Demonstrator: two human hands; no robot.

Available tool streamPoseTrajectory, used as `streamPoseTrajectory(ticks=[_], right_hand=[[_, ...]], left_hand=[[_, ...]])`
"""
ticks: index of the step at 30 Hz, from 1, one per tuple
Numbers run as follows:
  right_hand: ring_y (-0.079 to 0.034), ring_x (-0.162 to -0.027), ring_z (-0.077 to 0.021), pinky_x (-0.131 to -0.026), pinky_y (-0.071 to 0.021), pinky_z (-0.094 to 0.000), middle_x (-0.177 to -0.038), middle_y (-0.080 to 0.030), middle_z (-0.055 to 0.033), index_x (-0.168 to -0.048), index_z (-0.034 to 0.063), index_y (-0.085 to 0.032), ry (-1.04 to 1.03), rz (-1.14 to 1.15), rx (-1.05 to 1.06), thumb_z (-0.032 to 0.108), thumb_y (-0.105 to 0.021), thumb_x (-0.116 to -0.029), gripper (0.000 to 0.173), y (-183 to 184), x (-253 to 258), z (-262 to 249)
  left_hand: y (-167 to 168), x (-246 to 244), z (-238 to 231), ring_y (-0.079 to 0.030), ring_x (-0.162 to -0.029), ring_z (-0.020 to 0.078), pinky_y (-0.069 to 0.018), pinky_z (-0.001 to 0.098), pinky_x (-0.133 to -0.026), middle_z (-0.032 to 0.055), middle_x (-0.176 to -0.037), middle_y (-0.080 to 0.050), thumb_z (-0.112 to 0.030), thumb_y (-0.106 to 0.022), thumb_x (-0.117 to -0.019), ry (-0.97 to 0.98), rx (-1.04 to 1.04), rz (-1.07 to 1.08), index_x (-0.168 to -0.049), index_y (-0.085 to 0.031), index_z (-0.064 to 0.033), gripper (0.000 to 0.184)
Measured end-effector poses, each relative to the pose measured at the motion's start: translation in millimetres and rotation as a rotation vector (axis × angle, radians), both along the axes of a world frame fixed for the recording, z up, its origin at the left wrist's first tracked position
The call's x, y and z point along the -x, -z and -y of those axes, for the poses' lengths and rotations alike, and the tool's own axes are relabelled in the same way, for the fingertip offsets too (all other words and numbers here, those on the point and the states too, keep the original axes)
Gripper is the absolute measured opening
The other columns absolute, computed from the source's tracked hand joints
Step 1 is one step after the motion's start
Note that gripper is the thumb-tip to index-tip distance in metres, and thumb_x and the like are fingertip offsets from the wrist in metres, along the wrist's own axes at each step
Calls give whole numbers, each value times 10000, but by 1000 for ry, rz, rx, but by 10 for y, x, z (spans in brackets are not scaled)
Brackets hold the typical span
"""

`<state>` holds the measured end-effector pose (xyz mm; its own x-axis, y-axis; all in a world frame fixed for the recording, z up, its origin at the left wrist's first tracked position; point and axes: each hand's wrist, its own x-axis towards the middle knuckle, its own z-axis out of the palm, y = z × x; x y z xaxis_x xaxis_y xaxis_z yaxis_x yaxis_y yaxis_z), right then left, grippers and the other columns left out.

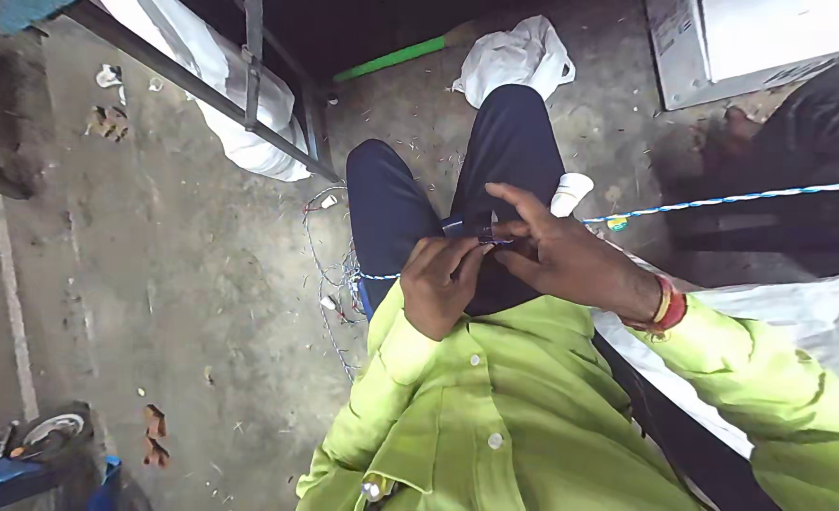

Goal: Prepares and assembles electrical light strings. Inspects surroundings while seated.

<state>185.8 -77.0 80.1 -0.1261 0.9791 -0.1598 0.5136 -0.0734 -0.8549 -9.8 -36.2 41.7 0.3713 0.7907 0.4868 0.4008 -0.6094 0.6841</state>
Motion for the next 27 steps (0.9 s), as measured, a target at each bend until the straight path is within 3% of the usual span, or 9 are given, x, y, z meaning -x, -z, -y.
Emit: streamPoseTrajectory(ticks=[4,8,11,12,14,16,19,23,27], right_hand=[[-741,-879,-139,-740,-625,-371,-1130,-746,-24,-1578,161,-334,16,60,-46,100,-657,-967,694,38,38,-23],[-716,-968,-126,-778,-614,-329,-1269,-697,-40,-1520,95,-424,114,72,-227,94,-652,-949,615,105,98,29],[-682,-1035,-213,-868,-591,-326,-1177,-676,-177,-1216,-11,-658,250,93,-600,129,-661,-955,296,251,185,209],[-671,-1002,-206,-869,-569,-317,-1078,-692,-162,-1092,8,-708,258,81,-677,141,-661,-953,198,294,220,277],[-662,-835,-59,-738,-569,-197,-924,-715,-49,-981,41,-754,243,-44,-614,152,-661,-947,149,340,310,385],[-646,-673,-1,-610,-564,-170,-831,-719,21,-1071,41,-756,291,-320,-264,168,-651,-988,186,355,403,419],[-711,-712,-125,-653,-624,-279,-867,-737,-40,-1105,38,-703,480,-762,121,141,-669,-996,154,302,480,280],[-737,-846,-161,-798,-645,-350,-956,-733,-50,-1132,61,-645,700,-1056,103,19,-719,-932,218,282,623,163],[-705,-807,-128,-742,-630,-316,-968,-699,-19,-1217,114,-542,730,-1009,-4,-80,-673,-902,393,322,603,130]], left_hand=[[45,0,-36,-710,-836,183,-597,297,-795,103,-861,-734,-132,-808,-878,-46,-241,-40,-1075,-771,7,244],[68,-2,-67,-649,-884,209,-550,296,-823,99,-853,-681,-66,-729,-908,-2,-245,-59,-983,-804,-35,111],[27,-2,-99,-675,-927,209,-559,308,-863,106,-895,-722,-78,-724,-920,-28,-159,-48,-974,-792,-11,110],[9,-4,-103,-678,-938,200,-559,304,-869,101,-911,-730,-83,-722,-919,-44,-121,-47,-982,-790,-9,119],[-9,-9,-105,-683,-939,176,-563,288,-854,88,-926,-737,-101,-725,-921,-68,-67,-34,-988,-788,-15,126],[-18,-14,-96,-682,-900,144,-573,271,-806,66,-915,-735,-112,-740,-914,-73,-18,-11,-988,-790,-28,123],[-47,-23,-61,-677,-798,92,-584,239,-719,41,-851,-725,-101,-758,-890,-51,65,68,-975,-797,-25,120],[-131,-2,-70,-641,-657,35,-568,189,-594,17,-783,-700,-70,-751,-891,-14,178,154,-981,-787,1,121],[-132,-27,-44,-628,-662,31,-556,182,-597,13,-771,-681,-79,-734,-902,-1,150,107,-970,-790,-6,115]])
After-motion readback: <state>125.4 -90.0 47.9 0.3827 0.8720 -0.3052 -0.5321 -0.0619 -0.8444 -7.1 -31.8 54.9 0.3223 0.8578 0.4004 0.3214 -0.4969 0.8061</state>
